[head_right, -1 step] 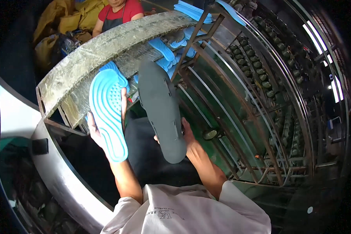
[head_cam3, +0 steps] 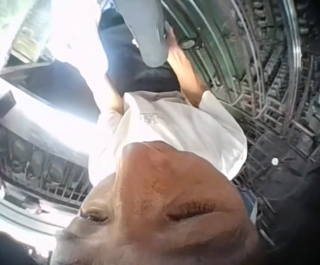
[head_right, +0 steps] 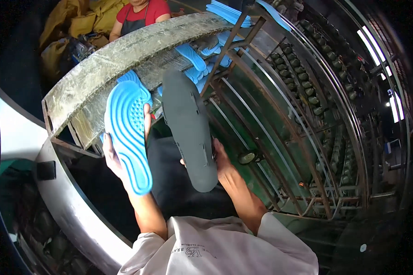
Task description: Assembling sandal components by placing blue insoles into black sandal bodies and transferring them to a drying rack.
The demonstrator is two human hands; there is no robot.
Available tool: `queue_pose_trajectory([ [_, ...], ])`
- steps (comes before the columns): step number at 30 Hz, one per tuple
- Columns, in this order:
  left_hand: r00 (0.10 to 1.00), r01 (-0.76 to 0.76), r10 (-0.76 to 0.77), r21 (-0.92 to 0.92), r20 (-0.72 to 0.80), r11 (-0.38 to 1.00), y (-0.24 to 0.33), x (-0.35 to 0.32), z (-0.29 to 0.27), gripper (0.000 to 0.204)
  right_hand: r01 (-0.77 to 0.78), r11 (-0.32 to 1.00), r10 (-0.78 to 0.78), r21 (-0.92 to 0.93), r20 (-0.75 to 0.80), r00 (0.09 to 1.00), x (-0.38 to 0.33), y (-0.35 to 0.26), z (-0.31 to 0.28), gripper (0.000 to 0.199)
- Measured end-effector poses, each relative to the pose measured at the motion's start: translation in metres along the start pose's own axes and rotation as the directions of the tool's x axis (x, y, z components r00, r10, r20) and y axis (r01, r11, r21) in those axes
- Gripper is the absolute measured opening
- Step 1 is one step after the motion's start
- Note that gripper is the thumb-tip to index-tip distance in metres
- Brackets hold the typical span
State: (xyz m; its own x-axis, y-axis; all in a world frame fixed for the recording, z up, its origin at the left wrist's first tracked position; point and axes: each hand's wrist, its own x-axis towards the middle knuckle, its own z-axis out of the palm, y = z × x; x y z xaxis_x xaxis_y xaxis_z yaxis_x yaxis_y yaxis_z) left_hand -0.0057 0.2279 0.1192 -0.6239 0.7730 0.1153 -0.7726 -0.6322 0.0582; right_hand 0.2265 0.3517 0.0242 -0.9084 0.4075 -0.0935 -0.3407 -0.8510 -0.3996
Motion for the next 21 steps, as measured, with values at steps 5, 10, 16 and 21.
queue_pose_trajectory([
  [5, 0.917, -0.39, 0.281, 0.776, 0.282, 0.496, -0.019, -0.033, 0.006, 0.074, 0.142, 0.94, -0.149, -0.31, 0.001, 0.989, 0.007, -0.002, 0.054, 0.093],
  [10, 0.788, -0.604, 0.227, 0.788, 0.572, 0.114, -0.024, -0.033, 0.001, 0.061, 0.164, 0.8, -0.212, -0.577, -0.016, 0.977, 0.014, -0.015, 0.07, 0.118],
  [16, 0.801, -0.587, 0.219, 0.802, 0.557, 0.105, -0.03, -0.029, 0.006, 0.056, 0.229, 0.75, -0.324, -0.62, -0.043, 0.945, 0.015, -0.011, 0.071, 0.119],
  [21, 0.831, -0.55, 0.168, 0.829, 0.531, 0.104, -0.036, -0.029, 0.002, 0.054, 0.199, 0.732, -0.302, -0.651, -0.05, 0.952, 0.015, -0.015, 0.071, 0.12],
])
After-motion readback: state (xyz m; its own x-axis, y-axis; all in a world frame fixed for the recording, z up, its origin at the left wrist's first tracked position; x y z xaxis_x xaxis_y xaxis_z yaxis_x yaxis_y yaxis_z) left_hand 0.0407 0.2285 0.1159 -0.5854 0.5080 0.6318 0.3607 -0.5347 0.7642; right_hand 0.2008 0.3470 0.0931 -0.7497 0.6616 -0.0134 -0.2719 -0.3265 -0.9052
